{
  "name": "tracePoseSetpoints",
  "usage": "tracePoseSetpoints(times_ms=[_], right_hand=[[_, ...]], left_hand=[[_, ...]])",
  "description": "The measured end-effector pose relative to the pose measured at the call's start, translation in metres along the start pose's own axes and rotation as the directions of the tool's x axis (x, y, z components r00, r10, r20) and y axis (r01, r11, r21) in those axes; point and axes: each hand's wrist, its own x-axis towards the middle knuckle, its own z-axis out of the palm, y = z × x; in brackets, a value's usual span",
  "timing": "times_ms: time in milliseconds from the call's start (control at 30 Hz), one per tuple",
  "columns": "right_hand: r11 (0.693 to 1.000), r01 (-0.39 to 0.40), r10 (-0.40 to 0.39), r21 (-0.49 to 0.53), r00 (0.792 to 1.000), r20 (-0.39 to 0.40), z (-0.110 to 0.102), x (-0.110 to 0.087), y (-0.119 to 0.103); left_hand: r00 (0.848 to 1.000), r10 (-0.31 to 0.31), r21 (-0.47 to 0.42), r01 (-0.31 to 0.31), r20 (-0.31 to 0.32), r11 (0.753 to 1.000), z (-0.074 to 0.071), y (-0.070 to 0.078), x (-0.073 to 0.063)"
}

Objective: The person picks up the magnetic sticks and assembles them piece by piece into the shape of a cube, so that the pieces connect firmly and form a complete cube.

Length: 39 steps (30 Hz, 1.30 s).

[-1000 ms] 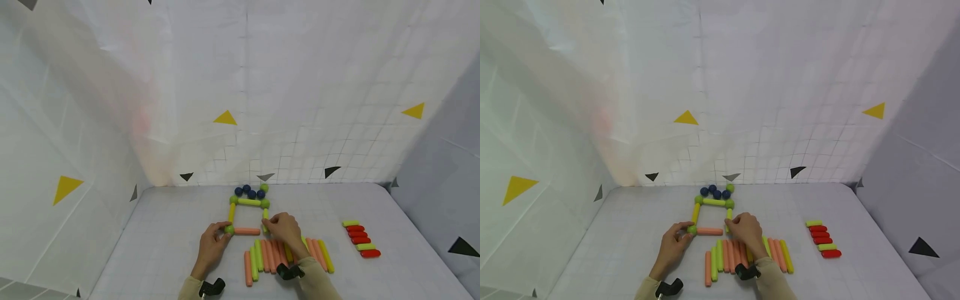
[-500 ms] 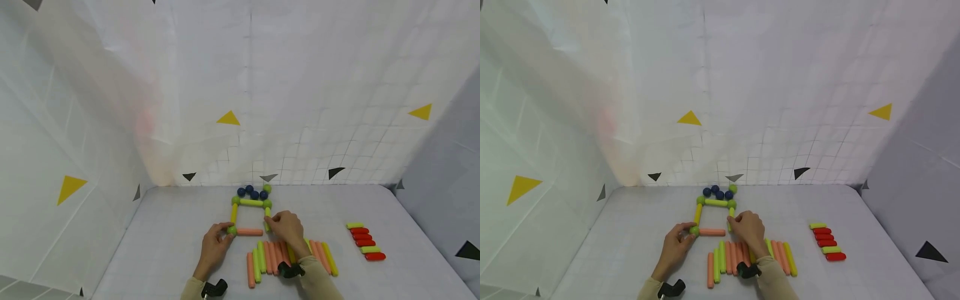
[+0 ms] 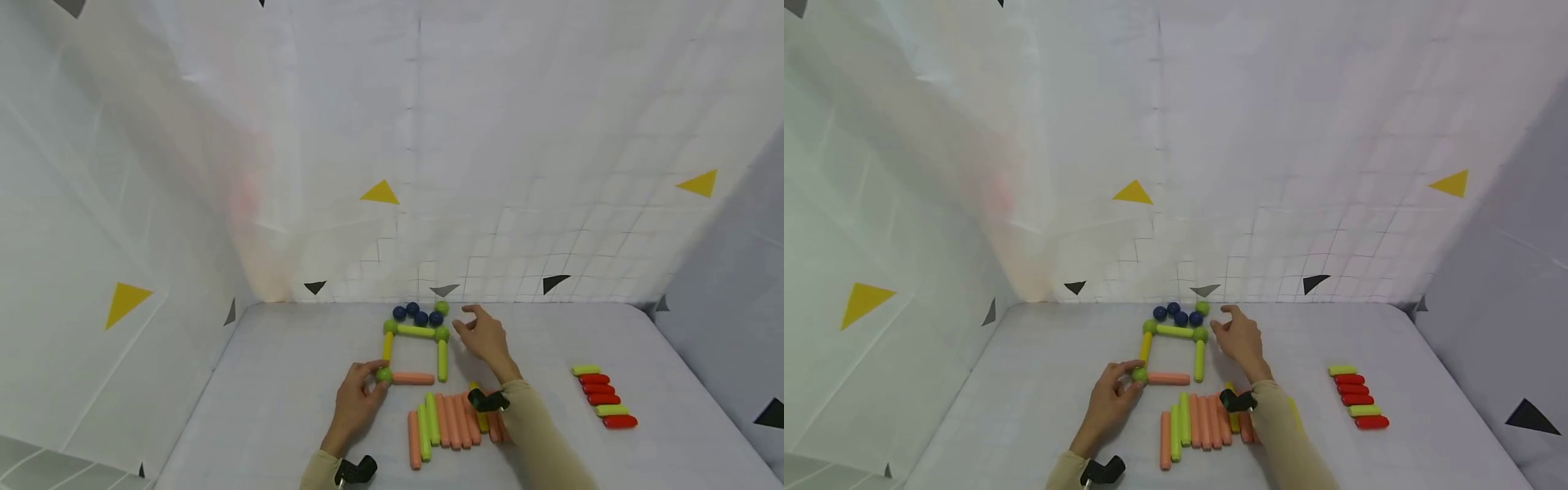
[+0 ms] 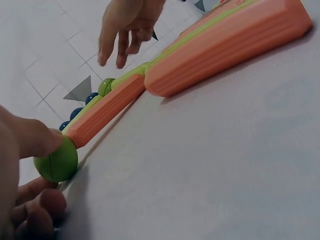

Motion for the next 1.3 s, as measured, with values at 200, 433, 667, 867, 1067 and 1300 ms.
tracePoseSetpoints(times_ms=[200,433,667,867,1067,1300], right_hand=[[0.972,0.234,-0.225,-0.018,0.951,0.214,0.001,0.044,0.008],[0.949,0.313,-0.28,-0.032,0.888,0.364,0.016,0.061,0.015],[0.966,0.254,-0.23,-0.046,0.928,0.294,0.013,0.057,0.019],[0.971,0.241,-0.231,-0.003,0.932,0.281,0.004,0.041,0.026],[0.976,0.215,-0.213,0.022,0.94,0.267,-0.008,0.012,0.026],[0.966,0.234,-0.255,0.107,0.925,0.281,-0.019,-0.024,0.014]], left_hand=[[0.998,0.029,0.061,-0.032,0.049,0.998,0.002,-0.001,0.0],[0.994,0.098,0.072,-0.101,0.037,0.992,0.003,-0.002,-0.001],[0.995,0.093,0.09,-0.097,0.046,0.991,0.004,0.0,0.002],[0.995,0.089,0.125,-0.095,0.052,0.988,0.002,0.001,0.001],[0.992,0.1,0.226,-0.115,0.08,0.967,0.003,0.003,0.001],[0.988,0.124,0.314,-0.147,0.091,0.938,0.005,0.008,0.0]])
